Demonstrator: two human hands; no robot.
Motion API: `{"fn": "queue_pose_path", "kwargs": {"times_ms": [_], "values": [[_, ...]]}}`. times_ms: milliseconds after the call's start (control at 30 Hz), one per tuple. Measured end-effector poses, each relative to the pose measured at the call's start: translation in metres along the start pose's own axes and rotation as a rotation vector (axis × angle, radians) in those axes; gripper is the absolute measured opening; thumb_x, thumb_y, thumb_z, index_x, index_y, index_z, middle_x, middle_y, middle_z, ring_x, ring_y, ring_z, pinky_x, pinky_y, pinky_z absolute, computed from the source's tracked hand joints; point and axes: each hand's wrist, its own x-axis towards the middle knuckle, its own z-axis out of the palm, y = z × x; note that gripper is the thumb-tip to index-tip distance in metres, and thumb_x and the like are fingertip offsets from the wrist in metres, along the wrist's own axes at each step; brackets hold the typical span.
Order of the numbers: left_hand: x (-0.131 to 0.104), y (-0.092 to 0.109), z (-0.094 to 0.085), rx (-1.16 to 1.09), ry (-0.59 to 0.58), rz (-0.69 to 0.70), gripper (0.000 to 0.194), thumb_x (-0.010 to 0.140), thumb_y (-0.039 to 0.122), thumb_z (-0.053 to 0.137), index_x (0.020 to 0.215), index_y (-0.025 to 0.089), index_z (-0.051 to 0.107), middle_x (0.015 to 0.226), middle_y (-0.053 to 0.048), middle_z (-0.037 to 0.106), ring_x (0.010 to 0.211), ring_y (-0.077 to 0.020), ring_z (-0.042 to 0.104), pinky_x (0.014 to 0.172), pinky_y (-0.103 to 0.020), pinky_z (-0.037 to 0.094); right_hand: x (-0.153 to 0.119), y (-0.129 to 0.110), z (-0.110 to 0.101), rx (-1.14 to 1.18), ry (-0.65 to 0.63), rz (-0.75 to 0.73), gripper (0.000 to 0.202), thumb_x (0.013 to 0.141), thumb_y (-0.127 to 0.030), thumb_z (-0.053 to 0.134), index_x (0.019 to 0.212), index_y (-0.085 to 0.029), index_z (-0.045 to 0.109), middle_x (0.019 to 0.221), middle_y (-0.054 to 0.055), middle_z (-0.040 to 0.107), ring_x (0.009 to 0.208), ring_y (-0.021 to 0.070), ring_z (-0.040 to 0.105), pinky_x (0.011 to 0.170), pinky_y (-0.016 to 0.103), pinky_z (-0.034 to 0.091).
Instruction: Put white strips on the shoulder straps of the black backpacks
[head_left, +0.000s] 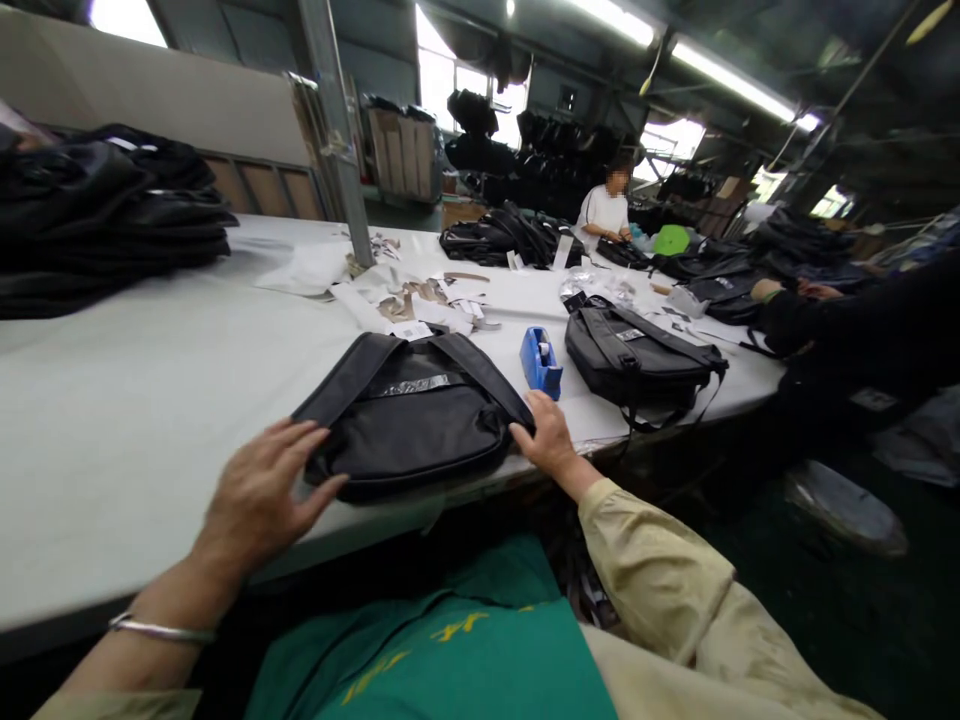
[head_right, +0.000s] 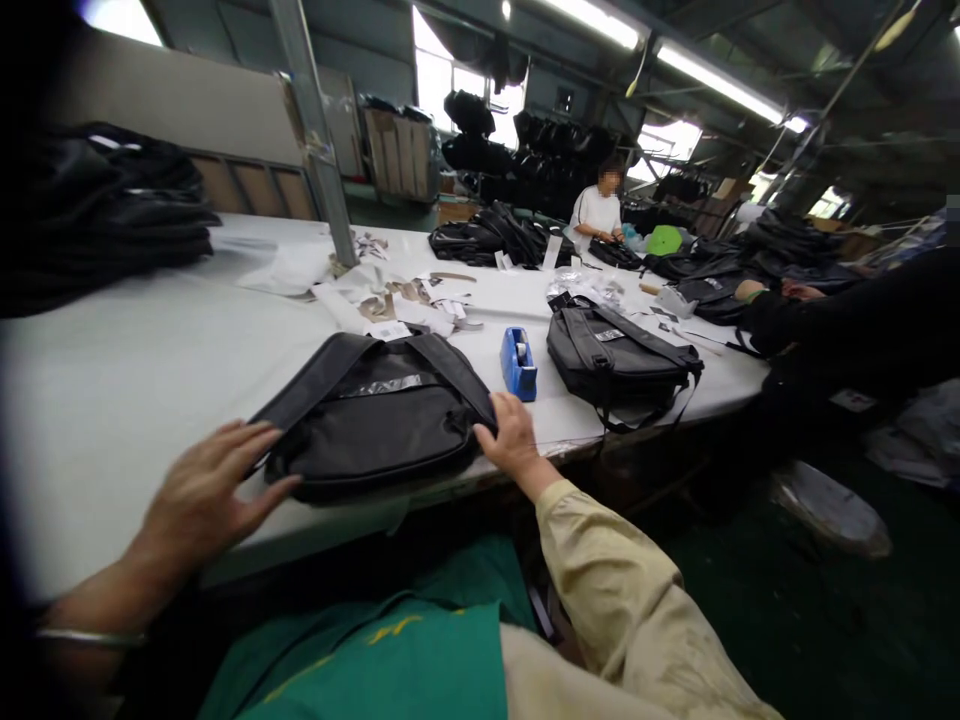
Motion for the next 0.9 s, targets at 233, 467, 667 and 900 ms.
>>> {"fn": "queue_pose_path", "kwargs": {"times_ms": [233, 467, 667, 900], "values": [[0.018, 0.016, 0.049, -0.093, -0.453, 0.186, 0.054, 0.081, 0.007, 0.040, 0.127, 0.017, 0.067, 0.133, -0.014, 0.064, 0.129, -0.0280, 0.054, 0.115, -0.050, 0.034, 0.020, -0.042, 0.018, -0.102, -0.476, -0.545, 0.055, 0.086, -0.012, 0.056, 0.140, -0.021, 0.050, 0.148, 0.011, 0.050, 0.143, 0.0273, 0.034, 0.108, 0.046, 0.031], [0.000, 0.002, 0.057, 0.036, -0.417, 0.189, 0.066, 0.074, 0.003, 0.040, 0.137, 0.012, 0.059, 0.147, -0.014, 0.052, 0.132, -0.0271, 0.052, 0.112, -0.045, 0.040, -0.010, -0.032, 0.025, -0.005, -0.367, -0.403, 0.057, 0.085, -0.016, 0.053, 0.141, -0.027, 0.052, 0.150, 0.006, 0.049, 0.143, 0.0248, 0.035, 0.107, 0.044, 0.032], [0.022, 0.061, 0.053, 0.118, -0.500, 0.245, 0.067, 0.078, 0.024, 0.054, 0.145, 0.025, 0.051, 0.154, -0.009, 0.043, 0.142, -0.0327, 0.038, 0.114, -0.054, 0.032, 0.024, 0.010, 0.015, 0.274, -0.052, 0.276, 0.044, 0.087, -0.031, 0.054, 0.128, -0.016, 0.061, 0.135, 0.016, 0.060, 0.129, 0.0248, 0.052, 0.108, 0.039, 0.037], [0.034, 0.123, 0.099, 0.173, -0.448, 0.149, 0.082, 0.070, 0.012, 0.052, 0.149, 0.032, 0.043, 0.154, -0.012, 0.042, 0.141, -0.0363, 0.038, 0.105, -0.060, 0.036, 0.038, 0.024, 0.026, 0.477, -0.184, 0.755, 0.013, 0.072, -0.025, 0.068, 0.065, -0.016, 0.063, 0.058, 0.002, 0.061, 0.063, 0.0198, 0.063, 0.060, 0.029, 0.049]]}}
